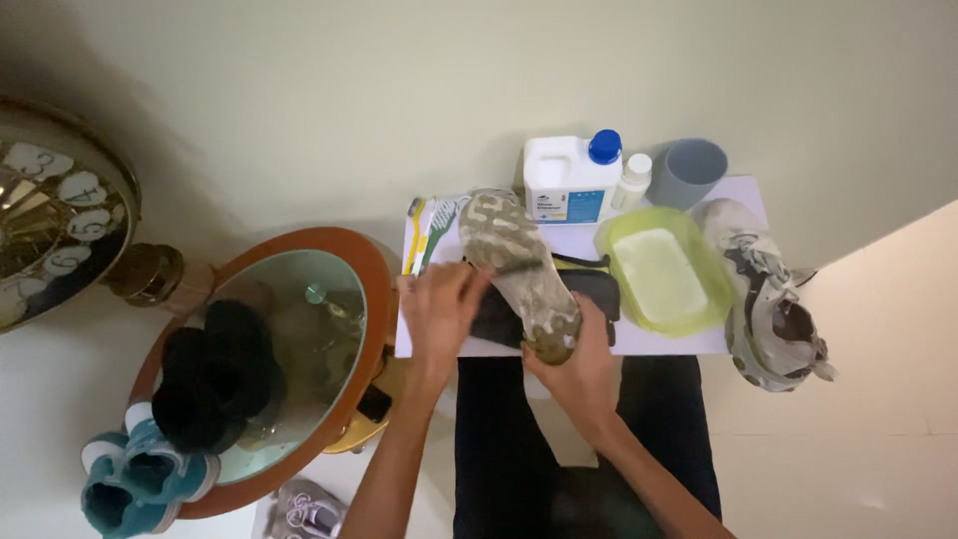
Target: Applying a liquid treatment to a shoe sole with a brush and then manually flexing the sole to prepare it for repair.
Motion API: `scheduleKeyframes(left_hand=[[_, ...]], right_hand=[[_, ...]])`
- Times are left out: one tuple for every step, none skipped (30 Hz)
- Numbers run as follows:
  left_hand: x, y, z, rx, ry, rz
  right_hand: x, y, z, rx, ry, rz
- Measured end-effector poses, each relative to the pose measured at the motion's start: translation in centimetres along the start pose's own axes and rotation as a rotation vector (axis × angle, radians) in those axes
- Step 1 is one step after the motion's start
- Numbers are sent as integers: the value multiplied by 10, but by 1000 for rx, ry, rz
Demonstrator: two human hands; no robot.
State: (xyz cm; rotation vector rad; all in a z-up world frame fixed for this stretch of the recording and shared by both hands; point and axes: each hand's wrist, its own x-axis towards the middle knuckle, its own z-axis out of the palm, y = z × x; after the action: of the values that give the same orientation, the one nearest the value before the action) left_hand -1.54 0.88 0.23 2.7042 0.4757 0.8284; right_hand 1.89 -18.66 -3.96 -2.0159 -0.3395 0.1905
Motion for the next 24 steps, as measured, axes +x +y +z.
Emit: scheduleKeyframes(left_hand=[[-5,4,3,-1,-2,3],[-8,9,7,-47,-56,62],[-11,13,11,-94,-110,121],[-15,14,16,-91,-105,119],[-19,15,21,-64,-73,162],[-24,14,26,-33,-41,205],[-16,5,26,-27,-35,202],[-12,-2,25,14,42,122],[-9,-8,24,56,119,43],[-17,-3,29,49,115,47],[-24,2,34,23,76,157],[-28,6,37,3,48,266],[-24,4,39,4,55,271],[-24,2,40,15,75,308],[-24,-1,41,27,94,346],[-16,-4,33,30,92,344],[-7,-6,26,29,126,244],[-1,-6,20,20,152,148],[-16,0,28,14,142,151],[-23,5,37,17,62,229],[-30,9,47,21,-19,308],[-23,5,38,24,-17,304],[-17,0,30,29,-126,302],[-14,-4,23,32,-240,299]], right_hand=[[-1,-1,0,1,3,3],[0,-2,-1,18,7,36],[1,-3,-2,36,11,69],[0,3,-1,36,8,63],[0,10,0,-3,20,51],[0,16,3,-41,31,38],[4,9,3,-38,27,31],[2,4,2,-16,32,10],[1,-2,1,6,38,-11],[-1,2,2,3,44,-6],[-2,5,2,-10,47,23],[1,6,4,-19,49,40],[3,5,2,-17,53,34],[2,4,1,-12,45,37],[1,4,0,-7,37,41],[3,2,1,-6,33,42],[4,1,2,13,17,41],[2,1,0,28,9,50],[-4,9,2,25,12,60],[0,15,6,42,26,61],[4,20,10,59,39,61],[3,12,6,59,34,59],[3,4,3,75,37,61],[1,-2,-1,90,39,68]])
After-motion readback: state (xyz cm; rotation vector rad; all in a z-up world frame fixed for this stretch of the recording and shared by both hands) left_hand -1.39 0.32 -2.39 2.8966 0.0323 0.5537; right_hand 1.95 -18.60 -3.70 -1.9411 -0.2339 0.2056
